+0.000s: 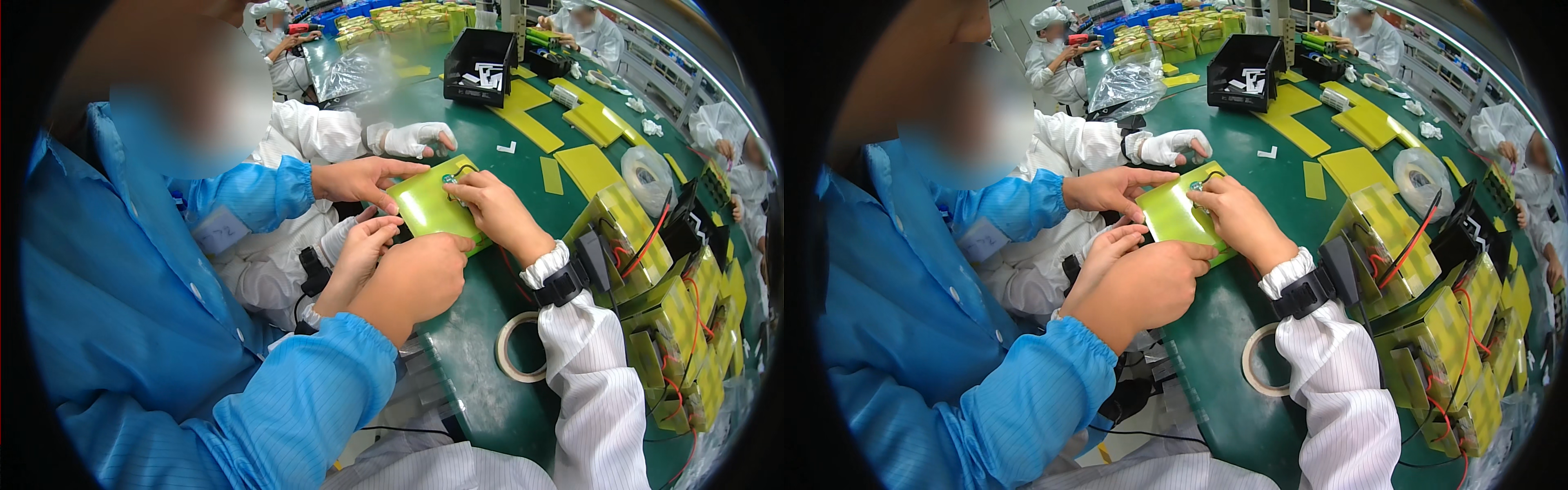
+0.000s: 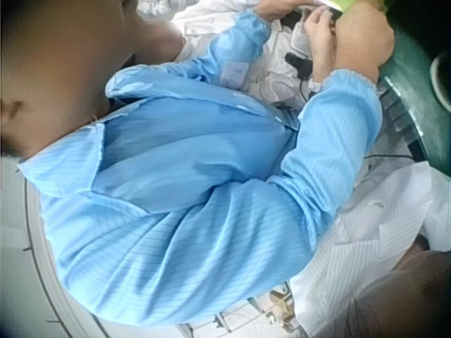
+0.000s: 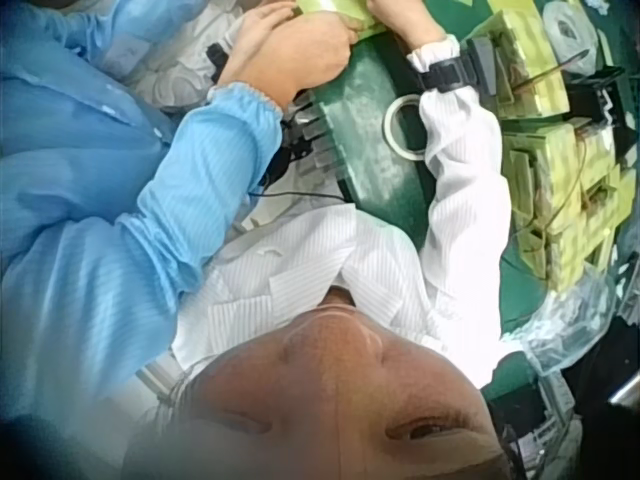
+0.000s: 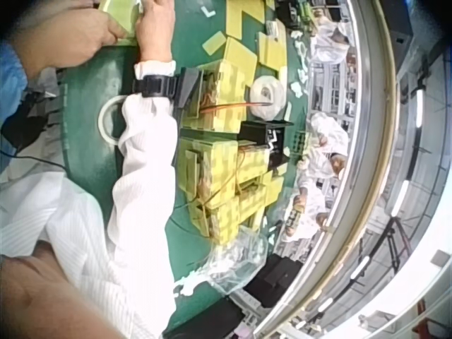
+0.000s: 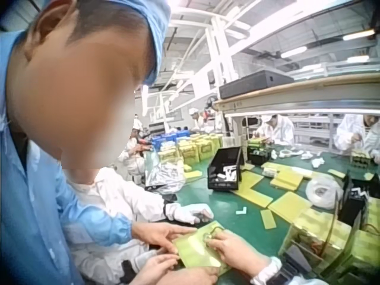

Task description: The person aligns an insulating board onto a battery pack, cuts multiple strips of tape from a roll using scissors, and applies the tape strips to secure the battery pack assembly with coworkers.

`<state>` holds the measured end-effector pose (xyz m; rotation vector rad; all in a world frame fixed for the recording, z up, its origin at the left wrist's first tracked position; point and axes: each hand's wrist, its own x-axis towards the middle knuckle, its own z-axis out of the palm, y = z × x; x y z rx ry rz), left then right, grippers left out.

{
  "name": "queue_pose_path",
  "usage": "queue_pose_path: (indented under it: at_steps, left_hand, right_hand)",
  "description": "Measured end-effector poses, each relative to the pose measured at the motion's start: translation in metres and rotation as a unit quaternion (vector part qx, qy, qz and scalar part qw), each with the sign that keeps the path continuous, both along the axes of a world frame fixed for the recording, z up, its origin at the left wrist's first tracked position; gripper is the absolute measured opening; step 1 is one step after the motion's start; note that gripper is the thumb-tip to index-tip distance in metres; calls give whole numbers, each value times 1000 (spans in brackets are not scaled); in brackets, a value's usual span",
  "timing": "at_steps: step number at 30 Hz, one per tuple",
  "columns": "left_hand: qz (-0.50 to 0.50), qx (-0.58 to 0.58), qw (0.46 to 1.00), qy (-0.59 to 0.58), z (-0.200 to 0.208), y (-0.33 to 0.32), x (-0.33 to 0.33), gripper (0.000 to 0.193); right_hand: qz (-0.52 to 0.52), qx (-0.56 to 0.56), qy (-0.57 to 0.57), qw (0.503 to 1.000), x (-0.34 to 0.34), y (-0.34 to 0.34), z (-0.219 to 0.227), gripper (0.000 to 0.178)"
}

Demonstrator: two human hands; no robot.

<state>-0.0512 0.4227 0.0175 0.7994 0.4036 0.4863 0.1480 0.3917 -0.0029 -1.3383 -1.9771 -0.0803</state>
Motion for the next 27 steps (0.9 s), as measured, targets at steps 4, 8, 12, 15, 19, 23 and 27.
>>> queue_pose_path:
  at_steps: [4, 8, 12, 15, 19, 23, 27]
  left_hand:
    - [-146, -179, 963, -140, -45, 11, -30, 48]
    - [-123, -168, 972, -110, -43, 8, -20, 48]
    - [-86, -180, 979, -30, -3, -11, -15, 46]
    - [-159, -168, 961, -153, 11, -19, -14, 45]
    - [-266, -167, 896, -315, 2, -23, 8, 43]
    - [-253, -191, 884, -345, 7, -28, 2, 42]
    - [-202, -264, 880, -338, -7, -29, 6, 42]
  right_hand:
    - [27, 27, -25, 999, -16, 1, 11, 31]
    - [-6, -2, -81, 997, -7, -9, 3, 35]
    - [-10, -2, -22, 1000, -11, -11, 1, 41]
    - [-4, 3, -26, 1000, -12, -13, 3, 41]
    - [-28, -15, -99, 995, -1, -16, -2, 41]
    - [-40, -41, -122, 991, -13, -12, 9, 41]
    - [-44, 46, -123, 990, -10, -13, 4, 29]
